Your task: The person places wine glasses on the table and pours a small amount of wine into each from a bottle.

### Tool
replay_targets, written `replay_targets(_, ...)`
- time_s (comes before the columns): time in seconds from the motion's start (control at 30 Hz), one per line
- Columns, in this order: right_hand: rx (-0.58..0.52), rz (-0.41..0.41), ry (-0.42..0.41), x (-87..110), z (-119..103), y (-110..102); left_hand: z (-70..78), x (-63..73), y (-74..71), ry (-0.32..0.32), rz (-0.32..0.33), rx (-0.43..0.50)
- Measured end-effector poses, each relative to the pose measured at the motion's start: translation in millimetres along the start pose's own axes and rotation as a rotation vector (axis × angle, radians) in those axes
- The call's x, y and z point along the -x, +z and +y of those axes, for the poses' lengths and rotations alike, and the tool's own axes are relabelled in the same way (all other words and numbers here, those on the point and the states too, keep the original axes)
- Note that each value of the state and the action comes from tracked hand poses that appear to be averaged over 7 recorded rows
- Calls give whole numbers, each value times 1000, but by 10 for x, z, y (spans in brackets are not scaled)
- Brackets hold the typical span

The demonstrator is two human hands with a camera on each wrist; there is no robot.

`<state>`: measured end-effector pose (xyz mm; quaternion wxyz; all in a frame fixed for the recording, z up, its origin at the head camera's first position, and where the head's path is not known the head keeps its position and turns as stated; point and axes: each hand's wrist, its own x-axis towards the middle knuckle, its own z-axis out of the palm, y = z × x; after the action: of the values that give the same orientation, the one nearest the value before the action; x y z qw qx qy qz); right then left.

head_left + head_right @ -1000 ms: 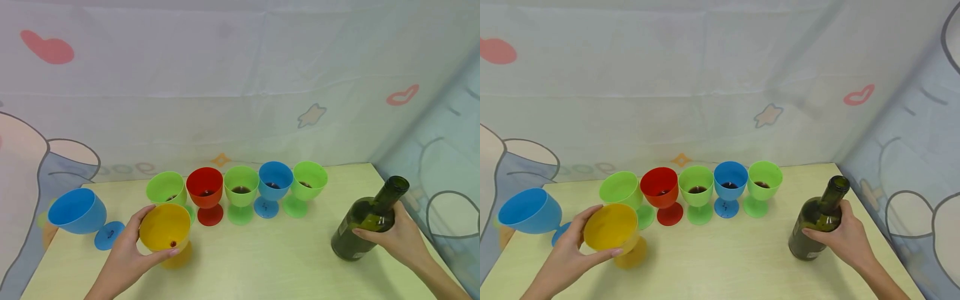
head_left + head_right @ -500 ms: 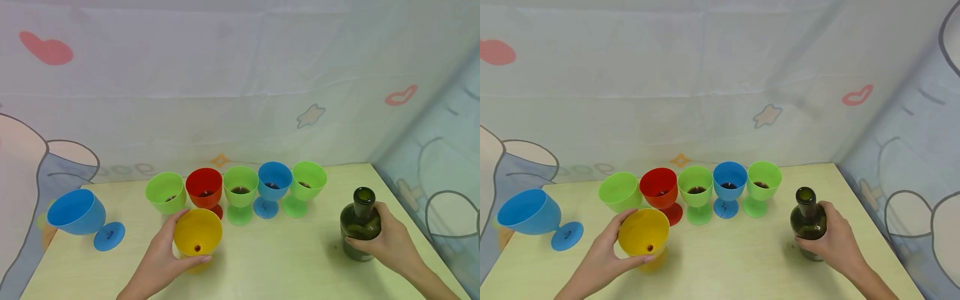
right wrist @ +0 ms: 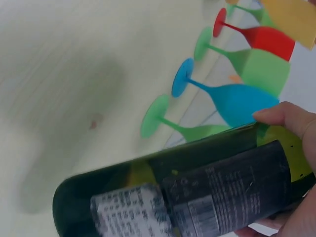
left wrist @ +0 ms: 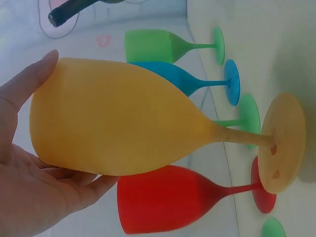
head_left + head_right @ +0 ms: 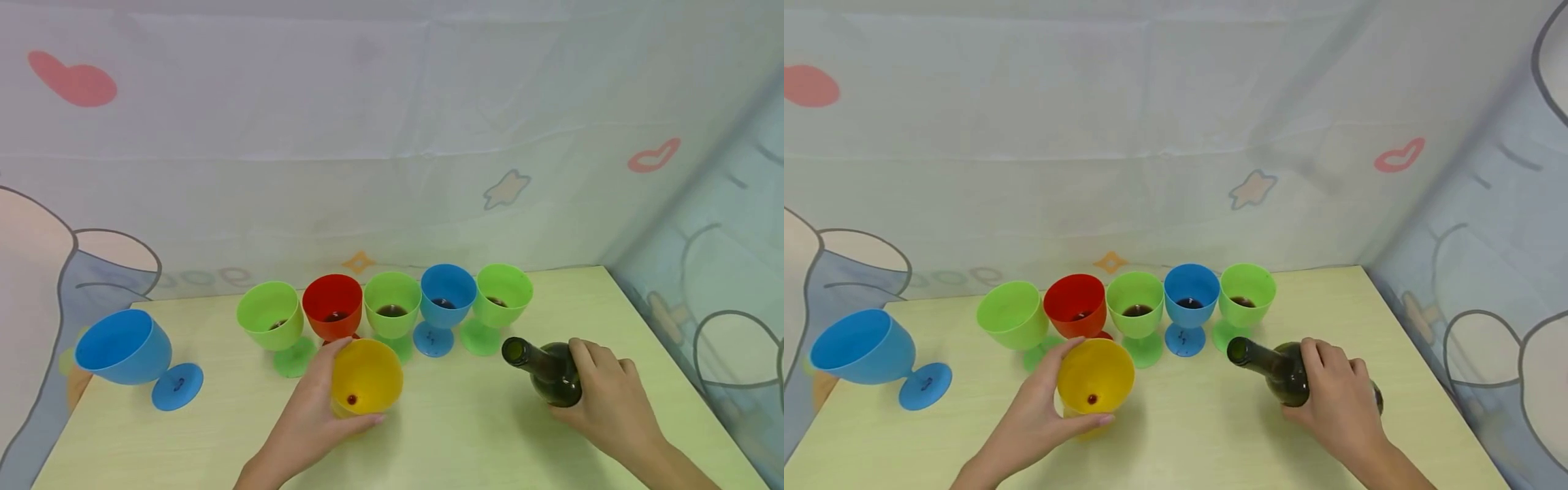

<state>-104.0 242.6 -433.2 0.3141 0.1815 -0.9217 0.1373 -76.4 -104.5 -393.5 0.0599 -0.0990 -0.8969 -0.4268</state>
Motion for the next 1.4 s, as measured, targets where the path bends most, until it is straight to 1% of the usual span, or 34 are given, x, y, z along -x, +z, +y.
replay_targets(0.1,63,-8,-31,-17,-72,1,28,-25,59,25,-8,-12)
replay_targets(0.2,119,1,-75,-36,-142,3,65,-48,113,35,-35,-14)
replay_targets(0.37,203,55,-178,-67,-247,18,123,-75,190,60,-111,-37)
replay_targets(0.5,245,84,-227,-102,-310,32,156,-75,234,93,-140,-56)
replay_targets(0.7,267,80,-255,-122,-378,49,192,-66,292,137,-160,-71)
replay_targets(0.8,285,74,-260,-132,-402,53,213,-63,308,141,-176,-69)
replay_targets(0.93,315,91,-271,-152,-418,55,238,-52,321,139,-189,-87)
replay_targets(1.2,366,147,-312,-190,-430,74,244,-34,344,166,-183,-126)
replay_targets(1.4,401,138,-325,-231,-452,43,238,-40,350,188,-168,-175)
